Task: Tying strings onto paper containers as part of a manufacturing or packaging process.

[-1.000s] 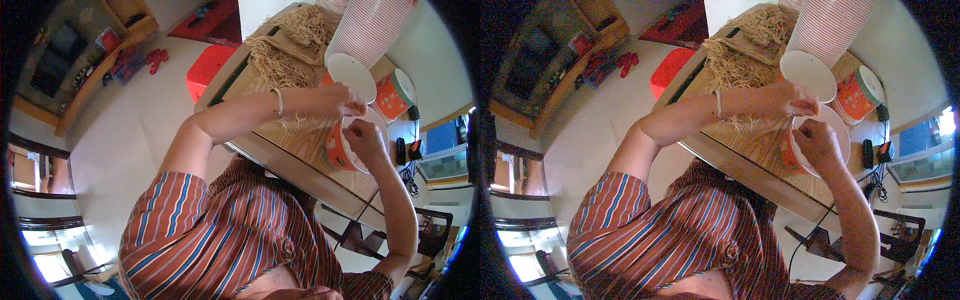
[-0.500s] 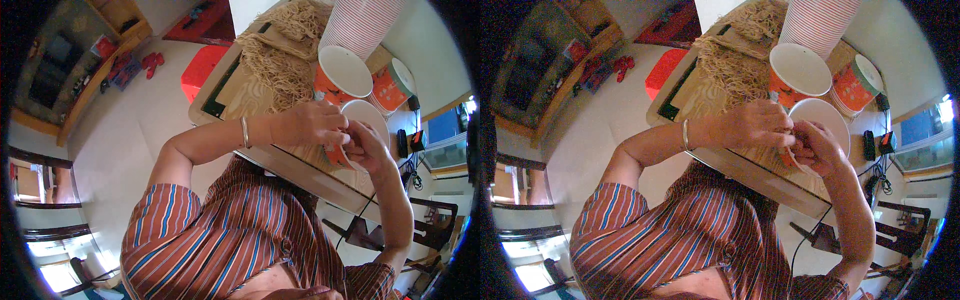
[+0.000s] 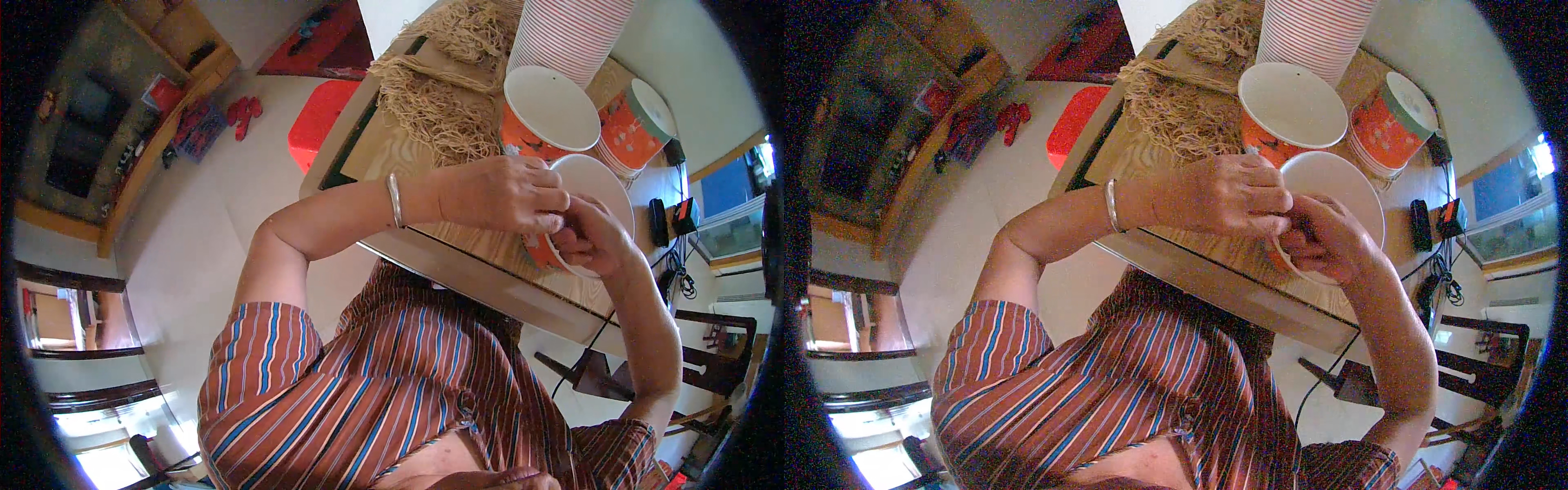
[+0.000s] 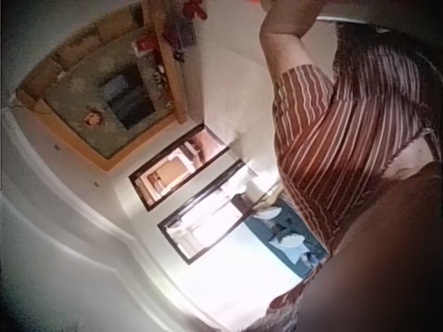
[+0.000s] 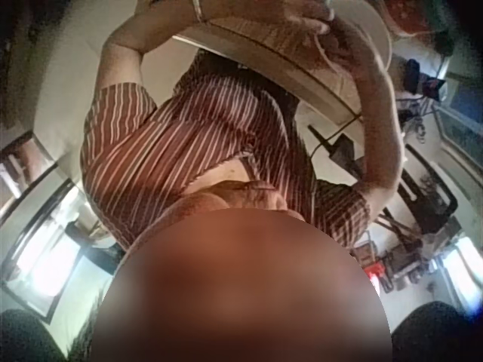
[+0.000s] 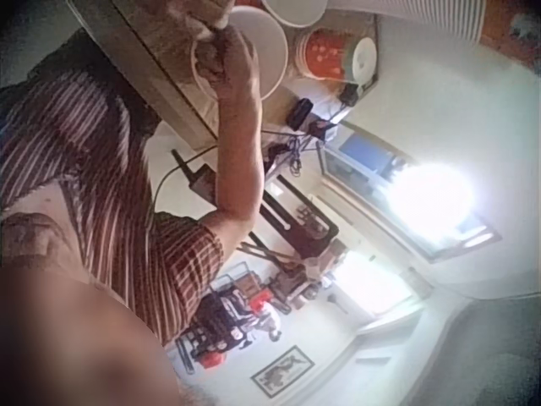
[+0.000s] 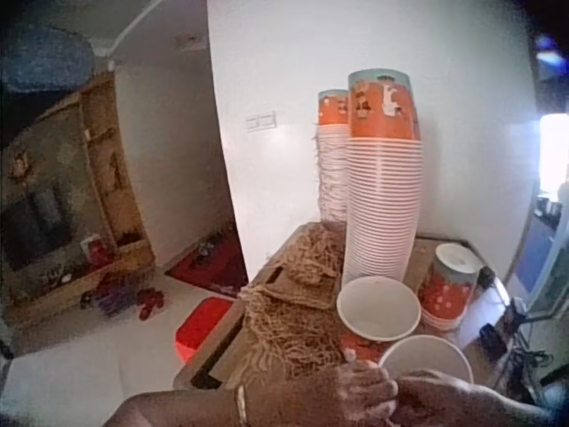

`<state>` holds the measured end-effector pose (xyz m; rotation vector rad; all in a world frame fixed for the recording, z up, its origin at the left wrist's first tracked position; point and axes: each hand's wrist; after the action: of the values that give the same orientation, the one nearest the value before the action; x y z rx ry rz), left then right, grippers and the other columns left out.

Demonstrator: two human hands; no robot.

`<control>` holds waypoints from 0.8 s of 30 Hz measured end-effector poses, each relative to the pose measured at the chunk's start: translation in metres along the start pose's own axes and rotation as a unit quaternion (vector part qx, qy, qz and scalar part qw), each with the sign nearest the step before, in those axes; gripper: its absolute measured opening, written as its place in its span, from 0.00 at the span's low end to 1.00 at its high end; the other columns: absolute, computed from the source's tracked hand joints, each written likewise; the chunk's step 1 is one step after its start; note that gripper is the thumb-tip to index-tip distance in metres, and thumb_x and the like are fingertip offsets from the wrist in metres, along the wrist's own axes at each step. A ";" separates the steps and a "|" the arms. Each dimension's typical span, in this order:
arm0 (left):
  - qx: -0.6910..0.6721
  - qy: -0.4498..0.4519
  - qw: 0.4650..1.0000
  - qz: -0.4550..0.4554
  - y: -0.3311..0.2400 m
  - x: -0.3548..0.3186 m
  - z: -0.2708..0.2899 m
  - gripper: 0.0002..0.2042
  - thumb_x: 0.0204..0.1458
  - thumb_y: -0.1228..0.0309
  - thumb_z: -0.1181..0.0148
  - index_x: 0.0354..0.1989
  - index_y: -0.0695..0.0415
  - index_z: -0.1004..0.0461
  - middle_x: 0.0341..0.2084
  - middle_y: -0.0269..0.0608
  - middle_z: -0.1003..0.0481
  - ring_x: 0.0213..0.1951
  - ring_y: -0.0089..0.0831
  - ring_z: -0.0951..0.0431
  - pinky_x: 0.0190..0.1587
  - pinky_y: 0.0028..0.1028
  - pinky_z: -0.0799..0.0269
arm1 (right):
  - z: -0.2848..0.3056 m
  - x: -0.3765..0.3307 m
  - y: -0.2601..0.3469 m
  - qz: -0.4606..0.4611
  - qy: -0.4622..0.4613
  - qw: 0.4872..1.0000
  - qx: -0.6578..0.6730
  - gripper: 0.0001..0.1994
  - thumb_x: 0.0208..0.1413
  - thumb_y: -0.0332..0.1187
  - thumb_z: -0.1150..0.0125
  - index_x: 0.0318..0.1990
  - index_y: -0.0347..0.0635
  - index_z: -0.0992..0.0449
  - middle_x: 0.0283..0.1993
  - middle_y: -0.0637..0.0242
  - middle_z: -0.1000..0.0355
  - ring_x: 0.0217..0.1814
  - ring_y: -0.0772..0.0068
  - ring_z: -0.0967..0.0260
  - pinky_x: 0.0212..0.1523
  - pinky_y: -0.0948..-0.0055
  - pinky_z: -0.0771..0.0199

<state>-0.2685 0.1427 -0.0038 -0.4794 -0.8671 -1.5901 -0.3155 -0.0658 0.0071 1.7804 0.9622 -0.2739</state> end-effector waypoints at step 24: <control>-0.532 -0.255 0.593 0.548 -0.058 -0.008 -0.018 0.03 0.54 0.75 0.43 0.36 0.59 0.26 0.33 0.31 0.27 0.40 0.20 0.28 0.45 0.25 0.30 | -0.021 -0.009 -0.004 0.115 -0.008 0.992 -0.051 0.05 0.60 0.33 0.46 0.37 0.44 0.31 0.21 0.76 0.39 0.15 0.86 0.49 0.14 0.83 0.51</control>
<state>-0.3193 0.1356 -0.0368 -1.9554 0.2506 -0.5426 -0.3294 -0.0520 0.0188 1.7734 0.7391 -0.0910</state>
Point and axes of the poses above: each hand's wrist, its own x-axis towards the middle knuckle, its own z-axis out of the back of the hand, y = z × x
